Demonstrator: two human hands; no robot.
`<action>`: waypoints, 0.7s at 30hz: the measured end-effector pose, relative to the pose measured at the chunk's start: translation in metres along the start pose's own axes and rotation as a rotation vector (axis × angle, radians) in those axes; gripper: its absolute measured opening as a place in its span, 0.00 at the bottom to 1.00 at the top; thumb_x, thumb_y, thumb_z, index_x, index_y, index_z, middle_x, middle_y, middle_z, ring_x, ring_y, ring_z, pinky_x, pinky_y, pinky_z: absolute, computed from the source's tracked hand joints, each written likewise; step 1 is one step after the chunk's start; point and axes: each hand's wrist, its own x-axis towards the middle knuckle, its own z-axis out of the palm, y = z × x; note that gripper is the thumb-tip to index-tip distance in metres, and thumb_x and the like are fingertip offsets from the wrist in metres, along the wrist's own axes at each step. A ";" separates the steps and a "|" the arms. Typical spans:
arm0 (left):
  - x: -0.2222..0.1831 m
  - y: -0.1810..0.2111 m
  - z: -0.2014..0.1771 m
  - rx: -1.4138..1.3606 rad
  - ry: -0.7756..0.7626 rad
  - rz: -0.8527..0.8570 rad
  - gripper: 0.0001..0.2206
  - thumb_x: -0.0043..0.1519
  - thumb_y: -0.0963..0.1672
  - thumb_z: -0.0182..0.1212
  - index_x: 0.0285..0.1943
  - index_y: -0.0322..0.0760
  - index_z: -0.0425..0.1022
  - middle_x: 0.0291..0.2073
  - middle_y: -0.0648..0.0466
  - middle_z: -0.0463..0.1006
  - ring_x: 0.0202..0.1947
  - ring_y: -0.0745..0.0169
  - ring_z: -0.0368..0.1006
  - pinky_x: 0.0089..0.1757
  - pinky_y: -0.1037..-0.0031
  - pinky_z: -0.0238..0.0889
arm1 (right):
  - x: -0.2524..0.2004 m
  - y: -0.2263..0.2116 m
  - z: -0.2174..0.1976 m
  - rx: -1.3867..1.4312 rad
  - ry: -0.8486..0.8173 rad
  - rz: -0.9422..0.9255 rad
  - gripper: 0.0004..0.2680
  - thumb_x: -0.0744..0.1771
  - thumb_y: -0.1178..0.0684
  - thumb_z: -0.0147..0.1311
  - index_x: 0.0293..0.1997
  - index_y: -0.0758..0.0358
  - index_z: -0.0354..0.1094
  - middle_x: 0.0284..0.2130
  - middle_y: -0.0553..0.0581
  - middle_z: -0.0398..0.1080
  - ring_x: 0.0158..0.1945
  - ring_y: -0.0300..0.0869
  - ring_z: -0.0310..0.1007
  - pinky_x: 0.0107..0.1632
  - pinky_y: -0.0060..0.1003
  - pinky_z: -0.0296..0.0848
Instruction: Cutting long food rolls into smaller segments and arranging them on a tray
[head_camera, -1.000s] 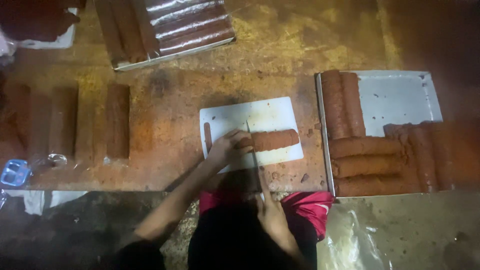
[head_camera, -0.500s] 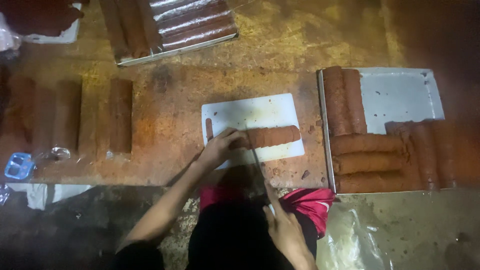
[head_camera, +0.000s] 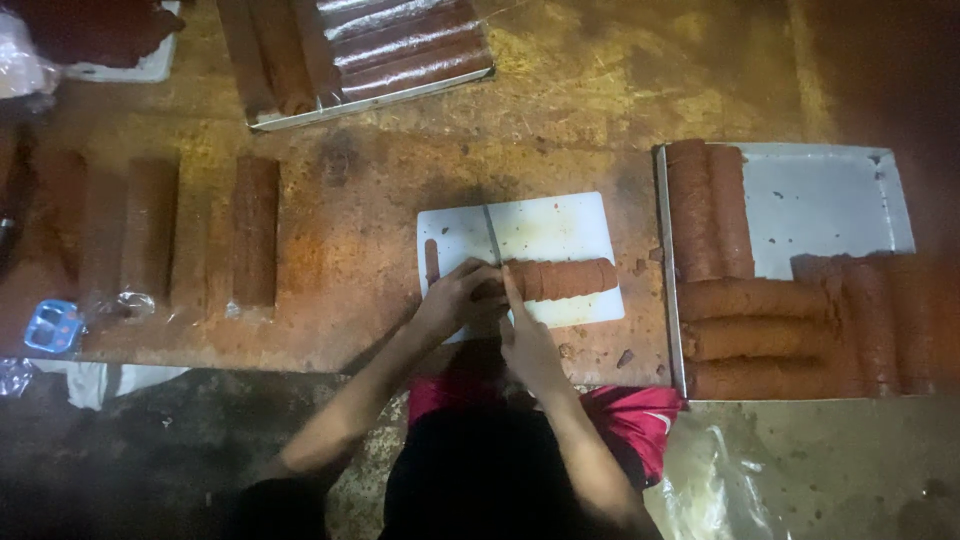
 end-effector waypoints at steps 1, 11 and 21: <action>-0.002 -0.014 0.007 -0.004 -0.016 0.006 0.20 0.58 0.48 0.71 0.59 0.48 0.75 0.53 0.46 0.75 0.47 0.30 0.75 0.45 0.43 0.71 | -0.007 -0.003 0.001 0.037 0.015 0.013 0.26 0.72 0.54 0.38 0.81 0.32 0.33 0.56 0.77 0.70 0.54 0.72 0.73 0.54 0.65 0.72; -0.005 0.006 -0.010 -0.140 0.065 0.165 0.18 0.58 0.45 0.73 0.55 0.43 0.74 0.51 0.54 0.77 0.48 0.58 0.77 0.52 0.72 0.68 | -0.127 0.097 0.038 -0.015 -0.170 0.310 0.29 0.70 0.48 0.41 0.77 0.19 0.28 0.57 0.43 0.75 0.46 0.48 0.83 0.55 0.33 0.69; -0.018 0.061 -0.064 -0.284 0.076 0.277 0.23 0.65 0.51 0.44 0.63 0.33 0.67 0.56 0.39 0.64 0.74 0.41 0.49 0.71 0.50 0.02 | -0.137 0.021 -0.022 -0.051 -0.077 0.143 0.30 0.69 0.51 0.44 0.77 0.23 0.27 0.72 0.51 0.52 0.55 0.66 0.69 0.49 0.54 0.75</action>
